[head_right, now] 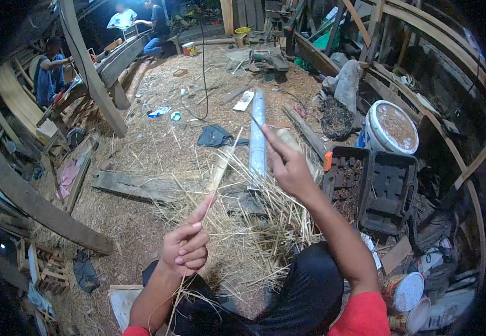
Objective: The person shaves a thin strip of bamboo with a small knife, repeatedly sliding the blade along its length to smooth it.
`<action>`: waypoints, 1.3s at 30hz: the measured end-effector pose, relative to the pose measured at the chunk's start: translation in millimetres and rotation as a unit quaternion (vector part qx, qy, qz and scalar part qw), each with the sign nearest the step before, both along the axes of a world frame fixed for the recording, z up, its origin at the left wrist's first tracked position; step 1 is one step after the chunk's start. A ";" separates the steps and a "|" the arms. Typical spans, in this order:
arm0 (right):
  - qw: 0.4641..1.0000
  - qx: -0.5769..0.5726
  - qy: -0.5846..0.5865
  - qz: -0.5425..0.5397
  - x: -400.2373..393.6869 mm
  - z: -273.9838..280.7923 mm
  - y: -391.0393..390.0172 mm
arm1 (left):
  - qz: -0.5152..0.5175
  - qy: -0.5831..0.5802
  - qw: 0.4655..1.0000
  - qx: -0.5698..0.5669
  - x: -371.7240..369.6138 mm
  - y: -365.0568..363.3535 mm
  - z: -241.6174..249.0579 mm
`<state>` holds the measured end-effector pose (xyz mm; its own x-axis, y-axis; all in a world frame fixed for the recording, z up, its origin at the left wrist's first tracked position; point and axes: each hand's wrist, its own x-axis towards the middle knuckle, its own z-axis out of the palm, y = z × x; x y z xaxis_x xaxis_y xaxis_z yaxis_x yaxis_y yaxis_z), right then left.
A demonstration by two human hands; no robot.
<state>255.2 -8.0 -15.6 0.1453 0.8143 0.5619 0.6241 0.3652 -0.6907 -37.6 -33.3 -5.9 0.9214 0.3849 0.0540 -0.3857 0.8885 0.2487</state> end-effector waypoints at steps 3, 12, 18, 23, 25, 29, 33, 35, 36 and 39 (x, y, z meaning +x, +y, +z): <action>0.997 -0.032 0.011 0.076 -39.4 23.8 -25.9 | 0.046 0.006 0.998 -0.030 1.5 8.0 -2.5; 0.941 -0.021 -0.261 0.213 -83.6 10.4 -50.2 | 0.130 0.101 0.985 0.042 2.8 7.6 2.4; 0.946 -0.029 -0.241 0.216 -83.1 8.3 -48.4 | 0.134 0.098 0.986 0.022 2.0 10.0 -2.6; 0.967 0.007 -0.212 0.143 -63.6 4.8 -26.8 | 0.112 0.073 0.989 0.066 -0.6 7.8 0.7; 0.962 -0.032 -0.190 0.193 -77.4 11.1 -39.4 | 0.119 0.069 0.989 0.063 -2.1 10.0 -3.0; 0.952 -0.042 -0.263 0.151 -74.9 14.9 -36.1 | 0.140 0.081 0.986 0.027 -1.9 11.6 -7.3; 0.961 -0.031 -0.243 0.127 -67.4 6.4 -24.1 | 0.141 0.086 0.985 0.050 0.4 12.9 -6.2; 0.961 -0.039 -0.246 0.117 -64.1 7.0 -21.0 | 0.145 0.097 0.983 0.055 0.5 11.5 -4.0; 0.966 -0.032 -0.229 0.116 -62.4 7.3 -19.7 | 0.145 0.102 0.982 0.061 0.0 11.7 -4.4; 0.965 -0.035 -0.228 0.127 -60.7 7.3 -18.0 | 0.145 0.108 0.981 0.070 -0.5 11.5 -5.3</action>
